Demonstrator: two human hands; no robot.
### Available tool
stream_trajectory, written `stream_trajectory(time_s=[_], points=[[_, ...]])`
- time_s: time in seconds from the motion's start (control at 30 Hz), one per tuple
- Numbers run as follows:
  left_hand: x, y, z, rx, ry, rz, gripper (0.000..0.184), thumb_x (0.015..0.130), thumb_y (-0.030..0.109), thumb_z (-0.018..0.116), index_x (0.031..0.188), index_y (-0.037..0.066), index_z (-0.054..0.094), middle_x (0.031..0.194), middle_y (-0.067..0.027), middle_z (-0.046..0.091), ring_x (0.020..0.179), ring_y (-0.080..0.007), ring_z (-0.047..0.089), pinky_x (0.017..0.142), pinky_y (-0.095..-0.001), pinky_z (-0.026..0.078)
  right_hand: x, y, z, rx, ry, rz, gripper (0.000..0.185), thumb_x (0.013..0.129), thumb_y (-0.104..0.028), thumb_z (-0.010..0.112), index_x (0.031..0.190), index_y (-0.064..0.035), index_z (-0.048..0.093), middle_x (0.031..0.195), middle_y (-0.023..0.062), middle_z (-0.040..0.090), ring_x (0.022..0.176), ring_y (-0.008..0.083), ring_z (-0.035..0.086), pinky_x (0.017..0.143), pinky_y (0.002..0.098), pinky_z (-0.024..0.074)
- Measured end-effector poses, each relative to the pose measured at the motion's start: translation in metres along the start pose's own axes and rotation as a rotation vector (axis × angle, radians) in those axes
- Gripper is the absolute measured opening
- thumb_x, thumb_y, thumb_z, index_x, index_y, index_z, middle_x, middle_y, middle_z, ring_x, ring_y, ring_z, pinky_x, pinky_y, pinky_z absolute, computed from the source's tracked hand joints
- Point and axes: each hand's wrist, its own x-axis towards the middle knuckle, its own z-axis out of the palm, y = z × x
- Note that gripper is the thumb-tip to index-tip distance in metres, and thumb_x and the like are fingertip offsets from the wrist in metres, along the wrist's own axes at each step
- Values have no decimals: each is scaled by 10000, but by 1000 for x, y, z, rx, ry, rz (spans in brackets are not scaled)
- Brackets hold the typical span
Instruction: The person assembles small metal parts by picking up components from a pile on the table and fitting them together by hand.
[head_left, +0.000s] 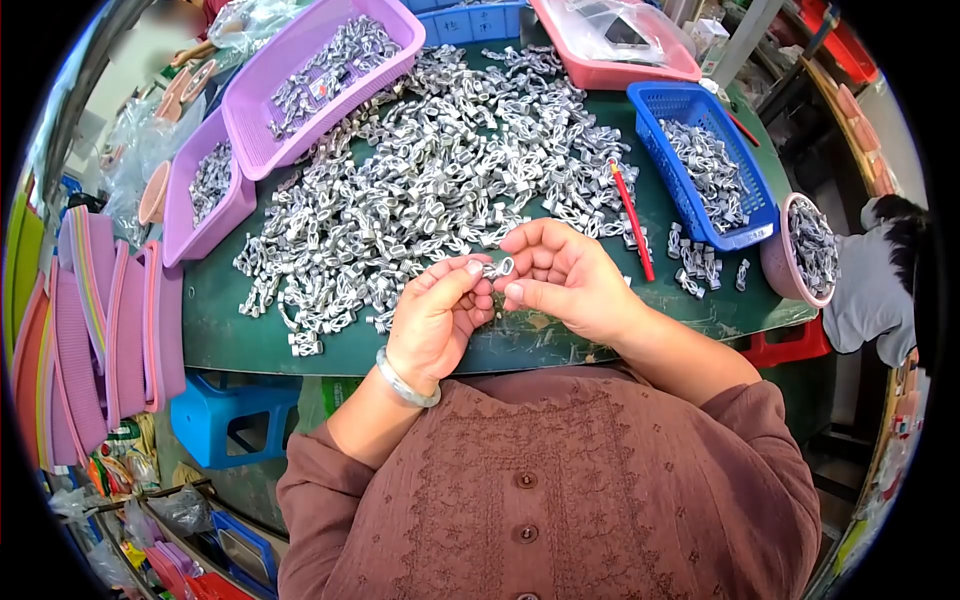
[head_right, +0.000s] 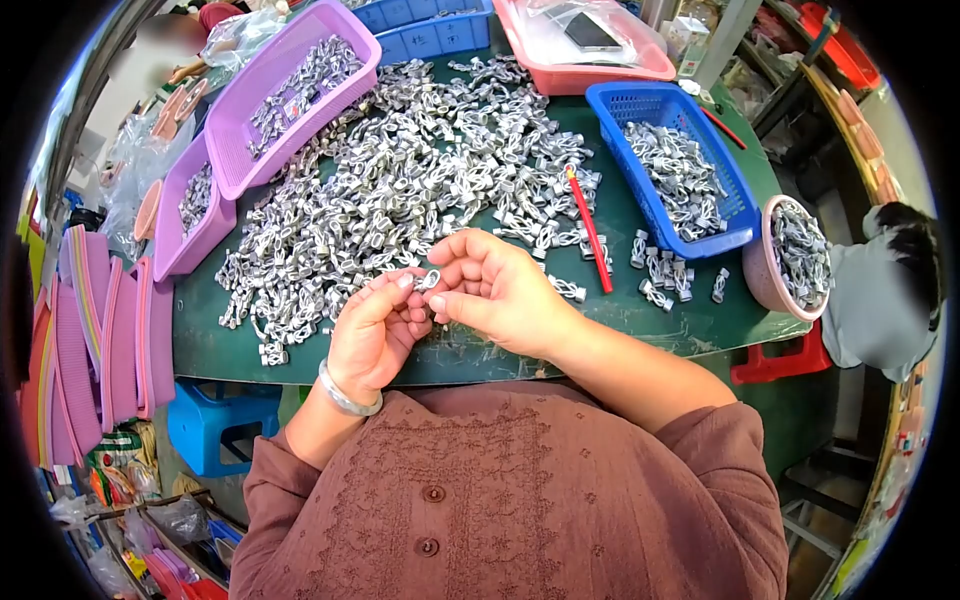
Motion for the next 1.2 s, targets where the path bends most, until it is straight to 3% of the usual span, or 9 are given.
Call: stream_trajectory(time_s=[0.37, 0.5, 0.83, 1.07, 1.1, 1.13, 1.17, 1.2], points=[[-4, 2, 3, 5, 20, 36, 111, 847, 101, 568, 923, 21, 585, 743, -15, 588, 625, -89, 539, 594, -211, 459, 0, 1, 0, -32, 12, -10, 256, 812, -3, 580, 1043, -3, 468, 840, 30, 560, 759, 76, 556, 693, 206, 472], [-3, -2, 4, 65, 21, 46, 115, 846, 98, 569, 929, 19, 579, 738, -19, 587, 620, -90, 535, 574, -206, 440, -4, -4, -4, -244, 15, -17, 154, 828, -36, 566, 967, -7, 506, 776, 7, 545, 686, 56, 526, 607, 190, 441], [-5, -5, 8, 139, 36, -66, 103, 859, 89, 532, 934, 31, 573, 687, -16, 558, 591, -93, 506, 552, -221, 412, -8, -18, -18, -501, -72, 104, 126, 809, -53, 583, 916, -12, 532, 727, 10, 555, 651, 48, 506, 569, 200, 421], [24, 63, -7, 250, -5, 236, 126, 865, 120, 496, 857, 15, 565, 659, -36, 550, 551, -117, 502, 507, -226, 409, 1, -25, -27, -786, -33, -22, 190, 798, -127, 604, 934, -12, 539, 732, 41, 577, 649, 101, 544, 587, 246, 446], [39, 82, -12, 224, -13, 331, 139, 849, 131, 514, 739, 55, 552, 627, -28, 539, 544, -115, 489, 522, -211, 404, 4, -27, -29, -830, -29, -30, 193, 796, -133, 605, 930, -11, 541, 733, 48, 581, 644, 109, 546, 589, 252, 449], [47, 108, -14, 222, -39, 381, 155, 860, 130, 495, 749, 42, 560, 639, -40, 552, 580, -118, 509, 558, -219, 419, 7, -29, -31, -871, -17, -33, 205, 793, -153, 606, 923, -6, 546, 729, 63, 589, 631, 124, 548, 595, 264, 452], [56, 129, -12, 181, 76, 481, 180, 871, 130, 476, 754, 24, 564, 663, -51, 569, 604, -122, 522, 581, -235, 431, 12, -26, -36, -916, 13, -60, 212, 784, -150, 607, 928, -6, 546, 735, 86, 602, 637, 163, 575, 600, 287, 461], [72, 154, -27, 182, -36, 525, 163, 871, 120, 485, 789, -2, 556, 734, -79, 593, 664, -139, 558, 642, -250, 464, 18, -26, -40, -981, 46, -113, 213, 775, -141, 606, 927, -5, 547, 740, 101, 607, 646, 198, 587, 605, 305, 463]])
